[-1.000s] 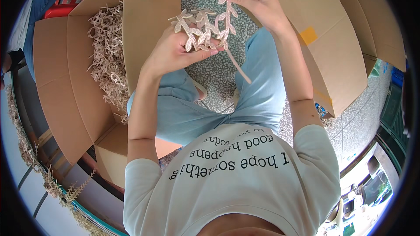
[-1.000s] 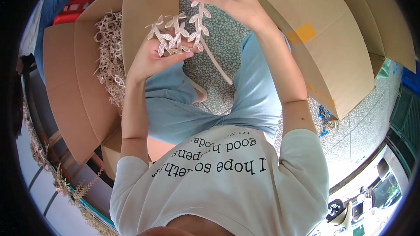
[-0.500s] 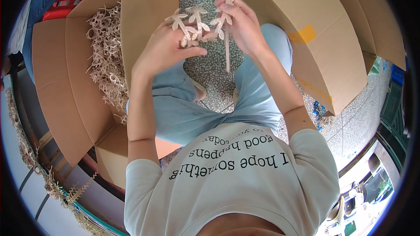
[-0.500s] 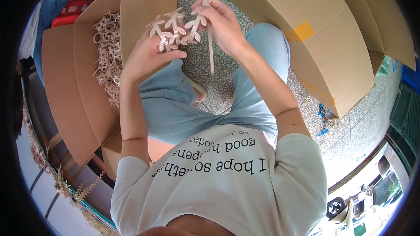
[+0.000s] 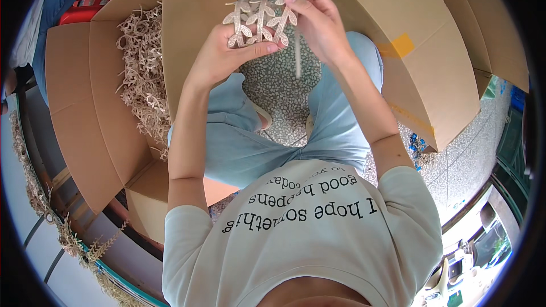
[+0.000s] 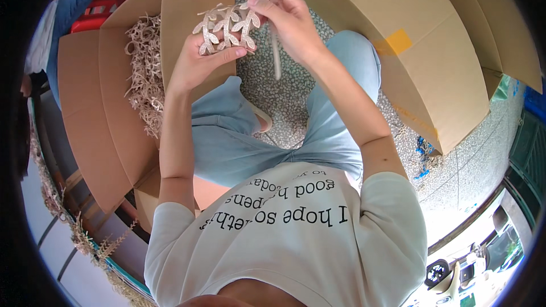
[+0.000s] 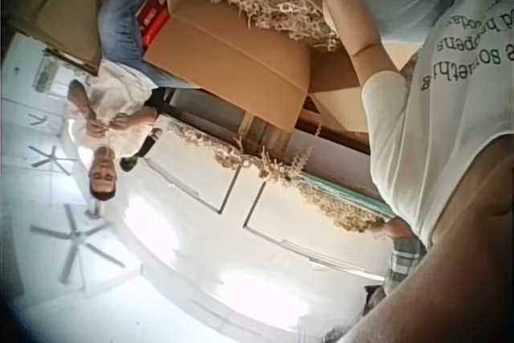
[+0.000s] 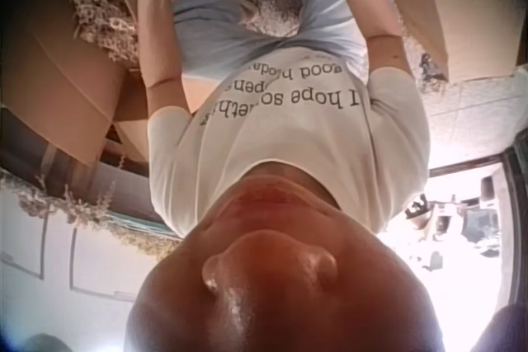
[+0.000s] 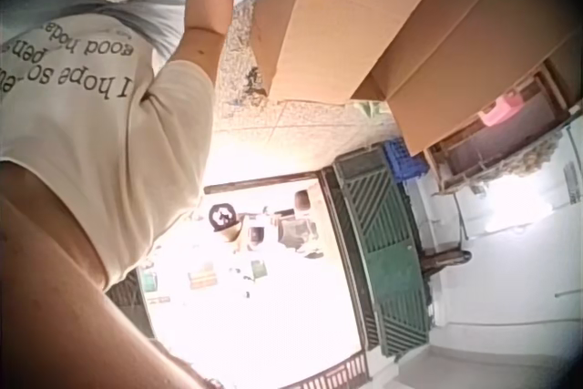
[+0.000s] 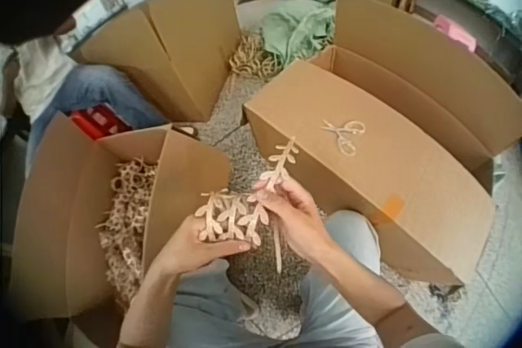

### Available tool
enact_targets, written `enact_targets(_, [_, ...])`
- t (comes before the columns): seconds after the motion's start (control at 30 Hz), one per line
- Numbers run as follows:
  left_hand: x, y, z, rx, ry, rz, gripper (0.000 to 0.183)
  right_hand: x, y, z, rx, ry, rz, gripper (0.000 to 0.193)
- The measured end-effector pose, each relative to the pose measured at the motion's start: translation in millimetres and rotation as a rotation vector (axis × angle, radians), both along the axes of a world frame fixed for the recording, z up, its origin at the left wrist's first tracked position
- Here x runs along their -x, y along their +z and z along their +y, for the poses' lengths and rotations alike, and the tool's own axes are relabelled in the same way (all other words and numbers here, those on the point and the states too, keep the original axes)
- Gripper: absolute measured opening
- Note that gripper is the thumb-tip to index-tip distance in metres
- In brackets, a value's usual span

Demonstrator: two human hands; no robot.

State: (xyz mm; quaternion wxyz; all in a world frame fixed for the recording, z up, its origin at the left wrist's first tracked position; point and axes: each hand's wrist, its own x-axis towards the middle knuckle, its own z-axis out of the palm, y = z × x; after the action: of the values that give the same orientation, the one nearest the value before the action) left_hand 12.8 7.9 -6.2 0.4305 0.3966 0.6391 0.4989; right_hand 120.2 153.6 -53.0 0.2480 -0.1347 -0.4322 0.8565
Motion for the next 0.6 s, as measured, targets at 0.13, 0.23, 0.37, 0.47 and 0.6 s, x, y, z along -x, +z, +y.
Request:
enact_targets(0.13, [1.3, -5.2, 0.6, 0.018, 0.021, 0.025, 0.018, -17.6, 20.4, 25.4, -0.215, 0.037, 0.068, 0.015])
enact_targets(0.23, [2.7, -10.2, -1.4, 0.025, 0.054, 0.233, 0.021, -27.7, 39.2, 28.1, -0.384, 0.035, 0.071, 0.015])
enact_targets(0.37, [1.0, -12.0, -3.5, 0.013, 0.059, 0.229, 0.024, -33.7, 36.0, 37.2, -0.424, 0.008, 0.045, 0.013])
enact_targets(0.47, [2.6, -12.0, -5.0, 0.025, 0.046, 0.344, 0.024, -31.4, 27.2, 39.2, -0.487, -0.012, -0.039, 0.015])
enact_targets(0.6, [0.8, -8.3, -3.9, -0.141, -0.036, 0.586, 0.022, -28.1, 24.7, 36.2, -0.351, 0.048, -0.093, 0.017])
